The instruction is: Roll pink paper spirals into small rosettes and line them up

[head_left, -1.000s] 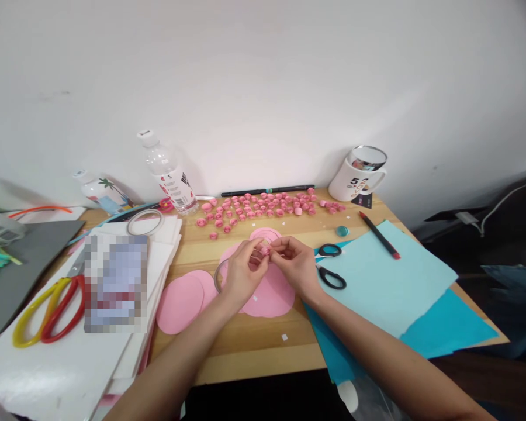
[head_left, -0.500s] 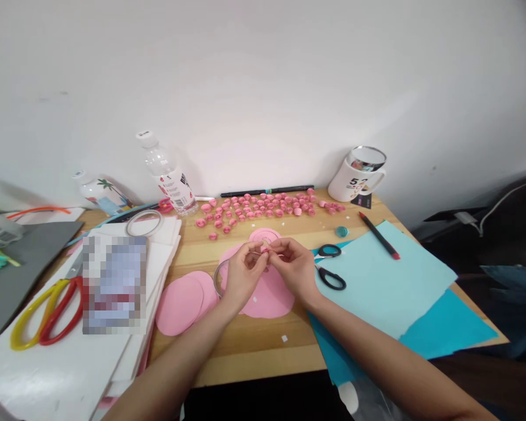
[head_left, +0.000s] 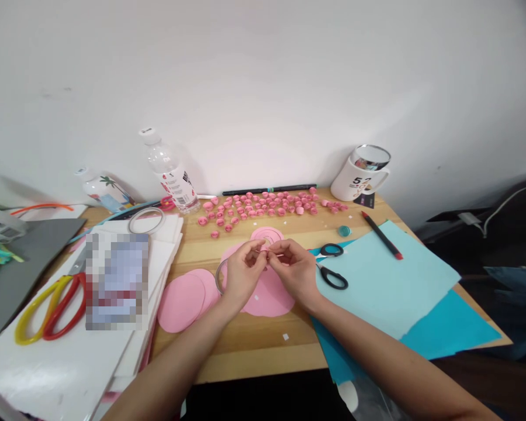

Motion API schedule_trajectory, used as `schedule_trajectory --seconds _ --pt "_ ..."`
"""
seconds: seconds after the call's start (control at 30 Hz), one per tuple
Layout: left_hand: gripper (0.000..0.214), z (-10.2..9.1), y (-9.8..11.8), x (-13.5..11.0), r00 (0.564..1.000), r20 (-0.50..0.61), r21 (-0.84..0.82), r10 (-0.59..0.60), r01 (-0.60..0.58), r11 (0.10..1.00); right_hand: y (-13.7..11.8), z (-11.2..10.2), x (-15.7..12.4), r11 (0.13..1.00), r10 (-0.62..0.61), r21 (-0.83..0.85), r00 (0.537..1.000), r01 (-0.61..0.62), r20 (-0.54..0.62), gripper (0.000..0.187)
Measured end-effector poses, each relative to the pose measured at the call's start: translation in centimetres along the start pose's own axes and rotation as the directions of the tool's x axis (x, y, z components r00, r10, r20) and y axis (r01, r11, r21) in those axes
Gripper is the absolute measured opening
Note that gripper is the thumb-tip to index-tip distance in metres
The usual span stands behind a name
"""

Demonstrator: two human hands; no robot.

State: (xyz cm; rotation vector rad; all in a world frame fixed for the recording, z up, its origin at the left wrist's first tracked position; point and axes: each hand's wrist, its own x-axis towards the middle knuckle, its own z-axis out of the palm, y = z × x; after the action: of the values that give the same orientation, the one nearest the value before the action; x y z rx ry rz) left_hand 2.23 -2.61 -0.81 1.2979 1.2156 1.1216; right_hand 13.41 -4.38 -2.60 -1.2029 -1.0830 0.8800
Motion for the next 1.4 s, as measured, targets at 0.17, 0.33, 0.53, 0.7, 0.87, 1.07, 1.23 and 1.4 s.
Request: schedule_trajectory --seconds 0.17,0.33,0.53,0.7,0.87,1.07,1.23,1.4 --pt "0.021 -0.2 -0.2 0.1 1.000 -0.023 -0.048 0.013 -0.014 0.999 -0.2 0.0 0.0 0.998 -0.055 0.017 0.999 0.055 0.001 0.010" --pt "0.015 -0.5 -0.7 0.2 0.987 -0.044 0.031 0.153 -0.152 0.988 0.0 0.0 0.1 0.989 -0.114 -0.094 0.994 0.113 -0.005 0.010" --pt "0.015 -1.7 -0.5 1.0 0.957 -0.050 0.142 0.284 -0.275 0.951 0.2 -0.3 0.3 0.946 -0.240 -0.209 0.968 0.250 0.070 0.013" --pt "0.018 -2.9 0.3 2.0 0.921 -0.177 0.230 0.348 -0.305 0.924 -0.2 -0.3 0.2 0.724 -0.418 -0.167 0.617 0.670 0.667 0.014" --pt "0.018 -3.1 0.6 1.9 0.881 -0.116 0.327 0.458 -0.402 0.855 -0.3 0.0 0.1 0.676 -0.387 -0.081 0.447 0.732 0.807 0.009" --pt "0.019 -3.8 0.9 1.9 0.809 -0.057 0.382 0.585 -0.524 0.761 -0.5 -0.8 1.2 0.849 -0.349 -0.062 0.645 0.525 0.680 0.010" --pt "0.018 -4.0 1.0 2.3 0.904 -0.056 0.247 0.423 -0.398 0.883 -0.5 -1.4 2.1 0.917 -0.325 -0.036 0.797 0.397 0.509 0.011" --pt "0.021 -3.3 0.6 1.9 0.949 -0.134 0.127 0.287 -0.270 0.954 -0.4 -0.8 1.9 0.958 -0.285 0.082 0.920 0.273 0.269 0.020"
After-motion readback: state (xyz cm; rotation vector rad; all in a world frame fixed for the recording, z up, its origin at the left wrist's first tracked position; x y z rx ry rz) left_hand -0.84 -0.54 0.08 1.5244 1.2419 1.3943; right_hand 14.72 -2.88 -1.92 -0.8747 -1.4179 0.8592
